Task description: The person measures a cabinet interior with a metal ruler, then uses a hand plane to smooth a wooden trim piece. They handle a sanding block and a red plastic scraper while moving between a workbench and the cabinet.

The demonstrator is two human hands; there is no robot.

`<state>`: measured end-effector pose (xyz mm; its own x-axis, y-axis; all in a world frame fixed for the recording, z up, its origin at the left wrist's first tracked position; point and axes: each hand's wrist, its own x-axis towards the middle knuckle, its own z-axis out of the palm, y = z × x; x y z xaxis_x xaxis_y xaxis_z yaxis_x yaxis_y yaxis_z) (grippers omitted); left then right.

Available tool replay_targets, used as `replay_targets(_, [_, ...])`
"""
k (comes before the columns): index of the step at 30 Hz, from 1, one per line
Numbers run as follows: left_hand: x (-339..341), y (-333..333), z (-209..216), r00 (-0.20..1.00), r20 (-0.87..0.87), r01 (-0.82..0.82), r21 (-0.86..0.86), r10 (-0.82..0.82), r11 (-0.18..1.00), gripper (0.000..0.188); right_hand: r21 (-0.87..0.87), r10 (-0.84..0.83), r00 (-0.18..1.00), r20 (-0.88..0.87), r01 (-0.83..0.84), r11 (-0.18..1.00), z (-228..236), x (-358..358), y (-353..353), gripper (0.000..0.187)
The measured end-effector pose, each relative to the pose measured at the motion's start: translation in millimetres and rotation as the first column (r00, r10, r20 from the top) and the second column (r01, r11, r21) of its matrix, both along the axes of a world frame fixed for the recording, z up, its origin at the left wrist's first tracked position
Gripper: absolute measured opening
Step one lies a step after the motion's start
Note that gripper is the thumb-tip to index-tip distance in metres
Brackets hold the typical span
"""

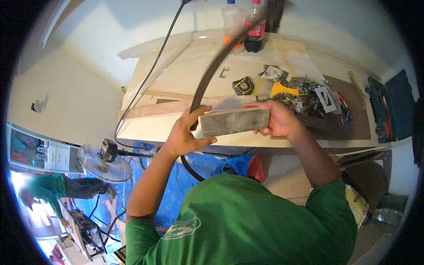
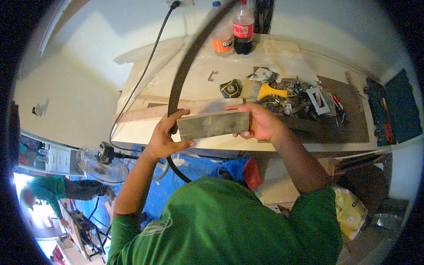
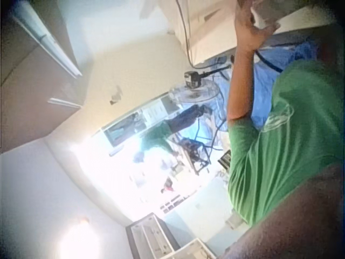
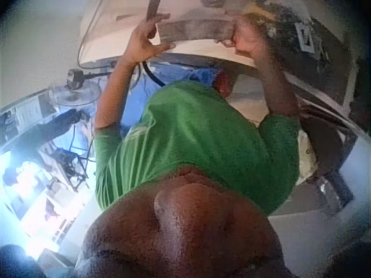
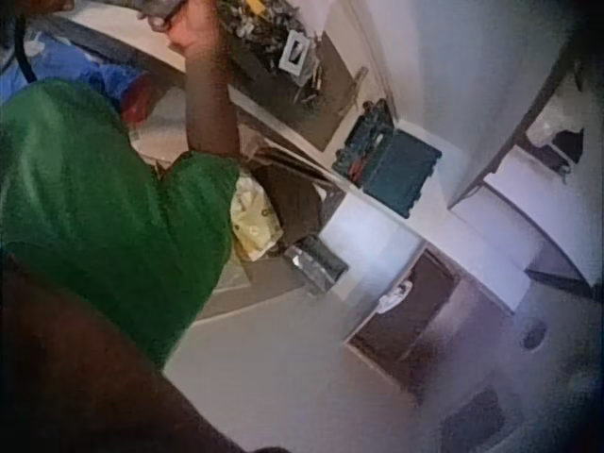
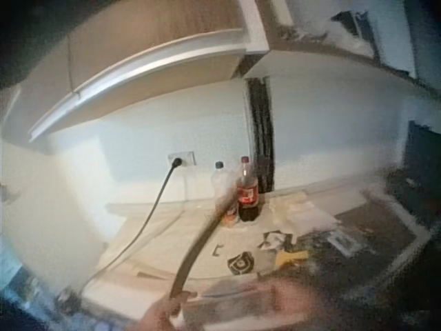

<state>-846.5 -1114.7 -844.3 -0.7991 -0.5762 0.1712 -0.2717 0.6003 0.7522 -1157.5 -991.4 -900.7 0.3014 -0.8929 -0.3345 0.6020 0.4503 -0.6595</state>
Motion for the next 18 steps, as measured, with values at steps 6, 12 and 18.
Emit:
replay_targets(6, [19, -6, -53, 0.950, -0.248, -0.138, 0.205, 0.188, 0.969, 0.068, 0.125, -0.442, 0.869, -0.223, 0.475, 0.871, -26, -23, -3, 0.065])
replay_targets(12, [32, 7, -46, 0.871, -0.334, -0.205, 0.420, 0.361, 0.884, 0.060, 0.045, -0.793, 0.572, -0.209, 0.816, 0.576, -86, -84, -1, 0.045])
replay_targets(18, [53, 6, -61, 0.871, -0.276, -0.333, 0.277, 0.407, 0.901, 0.059, -0.060, -0.816, 0.339, -0.467, 0.909, 0.412, -92, -73, -20, 0.031])
